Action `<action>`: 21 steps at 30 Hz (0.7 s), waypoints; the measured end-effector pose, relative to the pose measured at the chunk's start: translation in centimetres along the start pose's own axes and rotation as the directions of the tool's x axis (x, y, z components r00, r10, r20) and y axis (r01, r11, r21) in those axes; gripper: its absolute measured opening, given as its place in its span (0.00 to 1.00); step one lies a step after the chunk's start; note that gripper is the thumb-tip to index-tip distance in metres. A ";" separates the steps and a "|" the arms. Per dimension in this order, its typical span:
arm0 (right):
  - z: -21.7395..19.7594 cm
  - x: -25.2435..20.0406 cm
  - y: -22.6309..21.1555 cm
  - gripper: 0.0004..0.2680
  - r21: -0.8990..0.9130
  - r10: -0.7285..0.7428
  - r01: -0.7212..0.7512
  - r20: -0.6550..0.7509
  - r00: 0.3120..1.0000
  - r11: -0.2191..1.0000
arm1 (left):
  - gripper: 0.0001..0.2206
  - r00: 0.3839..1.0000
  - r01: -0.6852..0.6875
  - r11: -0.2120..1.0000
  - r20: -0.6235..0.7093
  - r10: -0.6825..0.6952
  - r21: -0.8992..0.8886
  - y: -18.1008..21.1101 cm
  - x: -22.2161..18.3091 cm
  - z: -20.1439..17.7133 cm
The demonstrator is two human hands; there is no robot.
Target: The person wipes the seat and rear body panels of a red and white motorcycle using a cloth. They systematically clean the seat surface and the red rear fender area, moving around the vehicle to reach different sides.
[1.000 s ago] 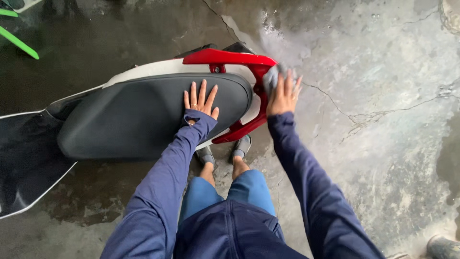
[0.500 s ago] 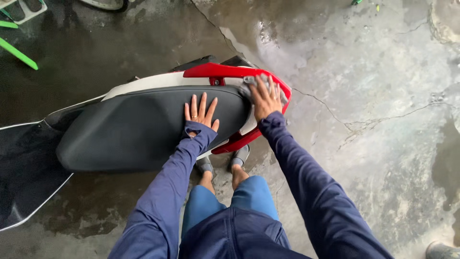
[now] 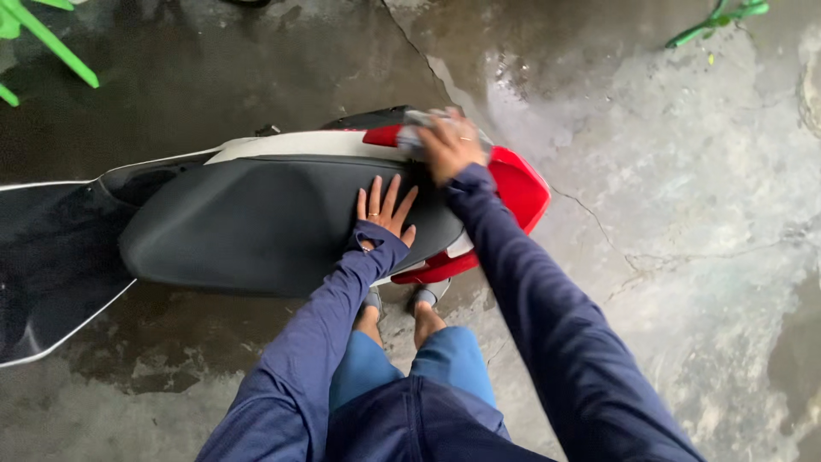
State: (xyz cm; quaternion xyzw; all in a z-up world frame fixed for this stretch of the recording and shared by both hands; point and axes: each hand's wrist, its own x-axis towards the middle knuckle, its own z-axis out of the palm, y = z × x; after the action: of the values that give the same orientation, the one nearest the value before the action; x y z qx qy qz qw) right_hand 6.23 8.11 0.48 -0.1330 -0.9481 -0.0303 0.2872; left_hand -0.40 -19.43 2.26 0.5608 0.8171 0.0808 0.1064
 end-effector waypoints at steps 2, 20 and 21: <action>1.2 1.4 -1.2 0.14 0.053 -0.014 0.011 0.051 0.999 0.999 | 0.46 0.999 0.012 1.000 0.034 -0.013 0.023 0.1 0.0 -0.2; -2.2 3.0 -1.0 0.17 0.084 0.132 -0.157 0.250 0.959 0.984 | 0.43 0.994 -0.007 0.999 0.109 0.001 0.051 0.4 0.1 -1.2; -3.5 2.6 -1.6 0.19 -0.046 0.331 -0.339 0.374 0.866 0.940 | 0.45 0.994 0.000 0.999 0.110 -0.004 0.036 0.5 -0.1 -1.2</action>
State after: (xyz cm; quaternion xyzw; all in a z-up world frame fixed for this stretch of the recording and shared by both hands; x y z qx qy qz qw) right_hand 5.57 6.70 4.90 -0.2957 -0.9481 0.0562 0.1026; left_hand -0.23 -19.33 3.51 0.5653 0.8120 0.0349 0.1410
